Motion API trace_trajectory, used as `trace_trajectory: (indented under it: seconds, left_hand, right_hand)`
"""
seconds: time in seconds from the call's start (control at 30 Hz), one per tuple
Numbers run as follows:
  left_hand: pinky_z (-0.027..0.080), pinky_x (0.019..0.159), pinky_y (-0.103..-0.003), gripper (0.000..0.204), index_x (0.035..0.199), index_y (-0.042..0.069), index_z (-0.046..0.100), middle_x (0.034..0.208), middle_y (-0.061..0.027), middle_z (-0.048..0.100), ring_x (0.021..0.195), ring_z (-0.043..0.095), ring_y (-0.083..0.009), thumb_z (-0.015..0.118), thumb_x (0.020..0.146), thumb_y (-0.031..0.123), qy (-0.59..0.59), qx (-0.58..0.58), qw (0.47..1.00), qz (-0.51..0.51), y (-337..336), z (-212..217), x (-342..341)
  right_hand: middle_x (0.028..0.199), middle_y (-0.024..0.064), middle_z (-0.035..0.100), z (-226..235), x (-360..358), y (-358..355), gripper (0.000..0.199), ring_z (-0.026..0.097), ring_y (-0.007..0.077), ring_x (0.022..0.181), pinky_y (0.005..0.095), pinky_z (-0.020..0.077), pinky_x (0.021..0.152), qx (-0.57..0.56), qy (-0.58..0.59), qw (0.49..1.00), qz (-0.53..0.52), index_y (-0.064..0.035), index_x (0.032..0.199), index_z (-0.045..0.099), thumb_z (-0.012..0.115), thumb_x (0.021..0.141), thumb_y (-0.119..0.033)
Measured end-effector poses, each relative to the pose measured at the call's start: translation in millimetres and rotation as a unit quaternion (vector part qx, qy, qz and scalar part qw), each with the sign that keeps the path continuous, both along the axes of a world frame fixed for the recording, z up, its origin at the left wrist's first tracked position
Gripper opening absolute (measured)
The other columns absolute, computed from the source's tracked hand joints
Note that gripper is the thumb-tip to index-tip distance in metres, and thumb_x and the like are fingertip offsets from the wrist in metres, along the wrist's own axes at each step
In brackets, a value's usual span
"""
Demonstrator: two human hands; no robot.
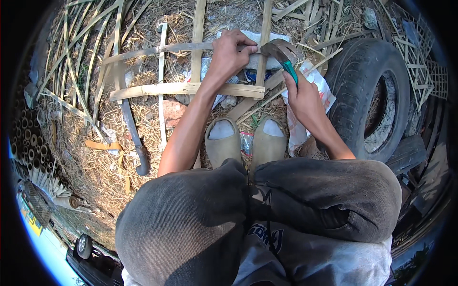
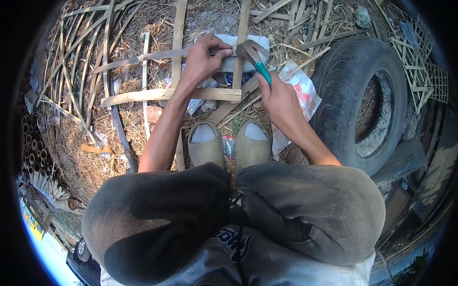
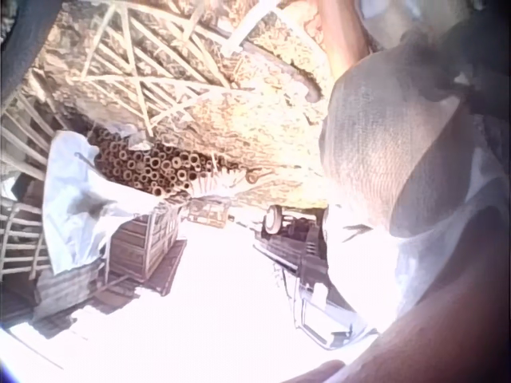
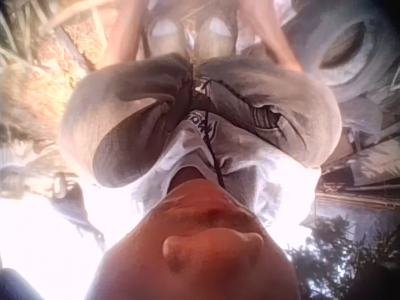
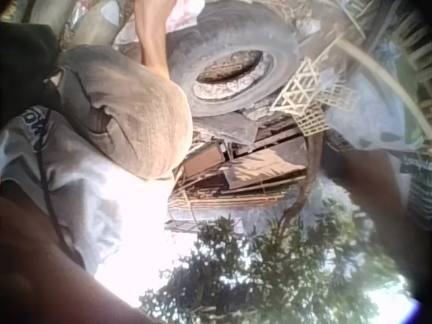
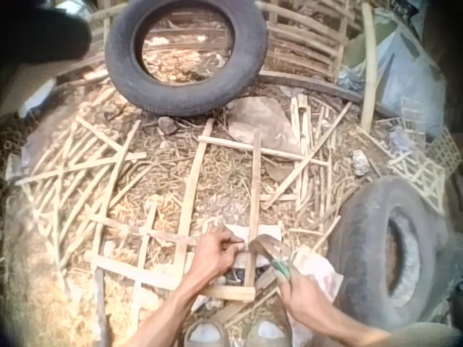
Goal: The person assembles a bamboo lattice structure by positioning thin wood strips and securing them at junctions with a hammer and small nails.
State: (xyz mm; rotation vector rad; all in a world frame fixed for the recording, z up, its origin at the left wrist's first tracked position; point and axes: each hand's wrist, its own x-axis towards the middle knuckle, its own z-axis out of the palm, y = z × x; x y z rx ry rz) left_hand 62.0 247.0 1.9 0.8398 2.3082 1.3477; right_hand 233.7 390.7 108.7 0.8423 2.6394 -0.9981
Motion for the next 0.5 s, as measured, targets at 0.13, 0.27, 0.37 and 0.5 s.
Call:
trace_trajectory:
  seconds: [0.13, 0.27, 0.37, 0.5]
  left_hand:
    - [0.052, 0.083, -0.038, 0.016, 0.096, 0.004, 0.081, 0.090, -0.0095, 0.070, 0.089, 0.063, -0.0254, 0.081, 0.084, 0.014, -0.020, -0.030, 0.999, 0.005, -3, 4, -2]
    - [0.052, 0.085, -0.038, 0.016, 0.096, 0.004, 0.080, 0.093, -0.0099, 0.071, 0.090, 0.065, -0.0257, 0.081, 0.085, 0.015, 0.023, -0.022, 0.999, 0.012, -13, -4, -3]
    - [0.052, 0.087, -0.037, 0.015, 0.096, 0.004, 0.080, 0.094, -0.0099, 0.071, 0.093, 0.066, -0.0260, 0.080, 0.085, 0.014, -0.001, -0.011, 1.000, 0.009, -3, -2, 0]
    - [0.052, 0.088, -0.039, 0.017, 0.097, 0.004, 0.079, 0.092, -0.0116, 0.071, 0.093, 0.066, -0.0286, 0.078, 0.088, 0.019, -0.011, -0.035, 0.999, 0.005, -11, 3, -2]
  right_hand:
    - [0.062, 0.0235, 0.058, 34, -18, 9, 0.043, 0.059, 0.0394, 0.055, 0.0472, 0.0452, 0.056, -0.020, 0.014, 0.999, -0.038, 0.0044, 0.103, 0.063, 0.052, 0.110, -0.037]
    - [0.063, 0.0129, 0.046, 54, -28, -1, 0.050, 0.048, 0.0179, 0.057, 0.0397, 0.0412, 0.056, -0.035, 0.205, 0.974, -0.093, 0.0048, 0.095, 0.059, 0.050, 0.111, -0.041]
    - [0.063, 0.0157, 0.051, 7, -4, -11, 0.050, 0.047, 0.0260, 0.054, 0.0423, 0.0420, 0.057, -0.027, 0.088, 0.994, -0.055, 0.0063, 0.098, 0.060, 0.052, 0.110, -0.041]
    - [0.061, 0.0210, 0.060, -2, -2, -14, 0.046, 0.066, 0.0368, 0.056, 0.0483, 0.0471, 0.056, -0.023, 0.006, 1.000, 0.004, 0.0038, 0.105, 0.063, 0.052, 0.109, -0.041]
